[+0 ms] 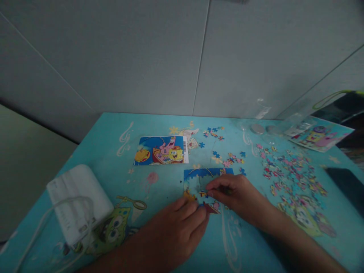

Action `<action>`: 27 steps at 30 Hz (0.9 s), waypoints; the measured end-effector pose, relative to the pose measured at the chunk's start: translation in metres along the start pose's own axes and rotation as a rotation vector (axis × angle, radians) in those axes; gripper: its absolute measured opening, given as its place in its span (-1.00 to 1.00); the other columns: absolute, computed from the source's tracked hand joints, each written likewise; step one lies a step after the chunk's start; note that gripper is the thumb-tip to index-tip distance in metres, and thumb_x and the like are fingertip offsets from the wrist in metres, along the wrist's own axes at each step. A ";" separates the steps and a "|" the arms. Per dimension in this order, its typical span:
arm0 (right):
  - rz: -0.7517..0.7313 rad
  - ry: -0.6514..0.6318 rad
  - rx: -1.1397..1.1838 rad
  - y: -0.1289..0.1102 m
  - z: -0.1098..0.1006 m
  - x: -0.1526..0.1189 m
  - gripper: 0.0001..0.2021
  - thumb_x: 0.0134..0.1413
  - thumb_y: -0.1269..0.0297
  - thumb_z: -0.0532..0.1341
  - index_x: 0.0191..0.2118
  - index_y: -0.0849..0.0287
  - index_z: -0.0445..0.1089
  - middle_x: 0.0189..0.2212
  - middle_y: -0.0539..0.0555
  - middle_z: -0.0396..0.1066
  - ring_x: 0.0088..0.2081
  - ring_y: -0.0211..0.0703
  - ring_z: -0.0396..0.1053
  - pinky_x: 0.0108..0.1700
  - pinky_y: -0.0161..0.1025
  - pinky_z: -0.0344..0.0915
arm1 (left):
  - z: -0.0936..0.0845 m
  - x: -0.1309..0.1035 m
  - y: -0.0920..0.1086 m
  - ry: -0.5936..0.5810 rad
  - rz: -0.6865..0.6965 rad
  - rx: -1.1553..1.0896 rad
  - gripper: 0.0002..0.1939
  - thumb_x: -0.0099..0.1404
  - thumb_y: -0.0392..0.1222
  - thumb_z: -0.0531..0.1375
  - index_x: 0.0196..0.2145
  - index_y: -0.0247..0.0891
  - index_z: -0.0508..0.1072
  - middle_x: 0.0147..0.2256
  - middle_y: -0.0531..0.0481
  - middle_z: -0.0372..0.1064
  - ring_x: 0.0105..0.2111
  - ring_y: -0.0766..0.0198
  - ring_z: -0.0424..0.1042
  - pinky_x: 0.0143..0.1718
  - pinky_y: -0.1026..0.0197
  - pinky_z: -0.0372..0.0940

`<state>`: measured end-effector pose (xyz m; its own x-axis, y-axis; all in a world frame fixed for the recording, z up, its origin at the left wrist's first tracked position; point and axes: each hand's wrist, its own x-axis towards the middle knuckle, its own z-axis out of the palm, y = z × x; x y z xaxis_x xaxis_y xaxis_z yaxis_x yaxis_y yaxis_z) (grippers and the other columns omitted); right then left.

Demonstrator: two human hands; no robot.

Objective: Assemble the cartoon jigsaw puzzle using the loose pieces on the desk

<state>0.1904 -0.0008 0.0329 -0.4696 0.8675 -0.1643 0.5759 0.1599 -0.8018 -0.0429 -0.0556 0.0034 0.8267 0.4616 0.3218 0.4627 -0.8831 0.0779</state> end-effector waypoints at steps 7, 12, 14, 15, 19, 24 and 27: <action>-0.054 -0.016 -0.070 -0.002 0.000 0.001 -0.86 0.23 0.43 0.30 -0.24 0.05 0.60 -0.33 -0.07 0.57 -0.31 -0.27 0.49 -0.23 -0.33 0.34 | 0.000 -0.001 0.001 -0.057 -0.012 0.020 -0.73 0.48 -0.32 0.10 0.08 -0.38 0.43 -0.23 -0.05 0.35 -0.22 0.14 0.33 -0.13 0.00 0.29; -0.121 -0.050 -0.114 -0.002 -0.001 0.000 -0.85 0.24 0.46 0.29 -0.25 0.06 0.58 -0.34 -0.06 0.56 -0.27 -0.25 0.47 -0.18 -0.31 0.31 | -0.001 -0.002 0.002 -0.068 -0.024 0.019 -0.72 0.46 -0.30 0.13 0.09 -0.39 0.42 -0.26 -0.03 0.30 -0.27 0.16 0.29 -0.20 0.01 0.23; -0.143 -0.050 -0.129 -0.001 -0.001 -0.001 -0.85 0.26 0.45 0.30 -0.24 0.04 0.58 -0.33 -0.07 0.57 -0.24 -0.23 0.46 -0.14 -0.29 0.30 | -0.001 -0.002 0.002 -0.068 -0.025 0.020 -0.72 0.47 -0.30 0.13 0.09 -0.39 0.41 -0.27 -0.02 0.30 -0.28 0.16 0.29 -0.22 0.02 0.21; -0.149 -0.049 -0.132 0.000 -0.001 -0.001 -0.86 0.26 0.44 0.30 -0.24 0.04 0.58 -0.32 -0.07 0.56 -0.23 -0.23 0.46 -0.13 -0.29 0.30 | -0.001 -0.002 0.002 -0.071 -0.026 0.019 -0.72 0.47 -0.30 0.12 0.10 -0.38 0.41 -0.28 -0.02 0.30 -0.28 0.16 0.29 -0.23 0.02 0.20; -0.174 -0.084 -0.150 0.003 0.000 -0.001 -0.85 0.29 0.42 0.28 -0.25 0.03 0.56 -0.33 -0.08 0.56 -0.24 -0.23 0.44 -0.11 -0.26 0.28 | -0.001 -0.003 0.001 -0.092 -0.028 0.013 -0.68 0.49 -0.29 0.09 0.15 -0.39 0.38 -0.26 -0.04 0.32 -0.27 0.16 0.29 -0.20 0.00 0.20; -0.203 -0.114 -0.198 0.002 0.001 0.001 -0.85 0.29 0.42 0.28 -0.30 0.04 0.54 -0.35 -0.09 0.55 -0.23 -0.20 0.41 -0.05 -0.21 0.25 | 0.000 -0.005 0.001 -0.099 -0.022 0.001 -0.66 0.48 -0.32 0.10 0.17 -0.39 0.36 -0.27 -0.03 0.32 -0.25 0.15 0.30 -0.17 0.00 0.18; -0.208 -0.117 -0.204 0.003 0.002 0.001 -0.85 0.29 0.43 0.27 -0.27 0.02 0.54 -0.33 -0.09 0.56 -0.21 -0.20 0.41 -0.04 -0.21 0.24 | 0.000 -0.006 0.002 -0.094 -0.028 -0.003 -0.67 0.47 -0.31 0.11 0.15 -0.38 0.37 -0.27 -0.03 0.33 -0.25 0.15 0.30 -0.16 0.00 0.17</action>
<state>0.1903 -0.0004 0.0292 -0.6583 0.7481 -0.0834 0.5765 0.4299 -0.6949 -0.0471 -0.0597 0.0019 0.8400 0.4919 0.2292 0.4853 -0.8699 0.0884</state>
